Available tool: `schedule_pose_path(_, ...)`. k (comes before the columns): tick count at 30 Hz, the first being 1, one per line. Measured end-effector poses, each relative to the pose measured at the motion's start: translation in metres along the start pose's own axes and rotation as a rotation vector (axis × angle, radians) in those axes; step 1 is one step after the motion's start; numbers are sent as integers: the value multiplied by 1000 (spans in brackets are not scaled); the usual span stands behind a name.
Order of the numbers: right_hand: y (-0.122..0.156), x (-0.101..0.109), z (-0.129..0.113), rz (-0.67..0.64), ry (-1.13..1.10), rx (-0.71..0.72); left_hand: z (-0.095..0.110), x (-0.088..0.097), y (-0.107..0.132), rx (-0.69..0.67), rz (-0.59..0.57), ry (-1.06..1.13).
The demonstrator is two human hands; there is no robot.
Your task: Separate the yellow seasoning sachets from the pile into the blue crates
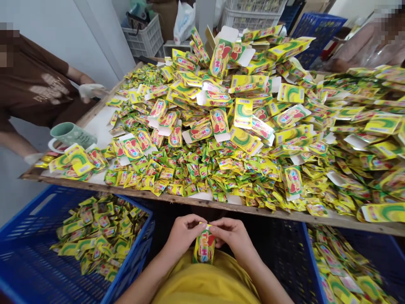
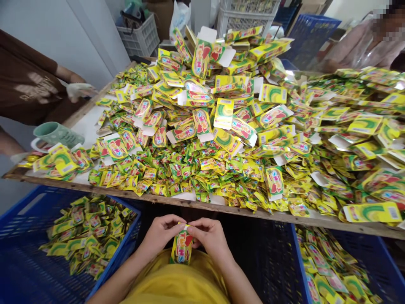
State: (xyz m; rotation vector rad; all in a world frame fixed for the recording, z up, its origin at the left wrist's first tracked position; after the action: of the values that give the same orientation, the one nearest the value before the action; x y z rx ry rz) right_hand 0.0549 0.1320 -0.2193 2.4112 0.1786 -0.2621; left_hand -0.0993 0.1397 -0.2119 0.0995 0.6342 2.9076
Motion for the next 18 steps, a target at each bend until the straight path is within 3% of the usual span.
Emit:
schedule_pose_path(8,-1,2,-2,-34,141,75,9,-1,1,-118,-67,-54)
schedule_pose_path(10,2,2,-2,-69,215,174,8,0,6,-191,-85,-63)
schedule_pose_path(13,14,2,-7,-79,384,431,1,2,15,-281,-132,-67)
schedule_pose_path(15,25,2,-10,-84,517,575,-9,2,20,-281,-151,-80)
schedule_pose_path(18,37,-4,-9,-148,694,662,-22,-3,24,-241,-175,-103)
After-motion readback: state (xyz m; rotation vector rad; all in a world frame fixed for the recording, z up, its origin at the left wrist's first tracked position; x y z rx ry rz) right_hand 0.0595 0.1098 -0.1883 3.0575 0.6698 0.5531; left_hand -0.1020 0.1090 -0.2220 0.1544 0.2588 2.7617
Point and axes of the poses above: each hand's wrist, its own y-axis away from the middle knuckle, its own x-axis out of the back of the hand, z = x × y, the point moved 5 cm from there along -y, towards the middle knuckle, and after that the axes turned 2 degrees about -x, right-handed, at the moved point
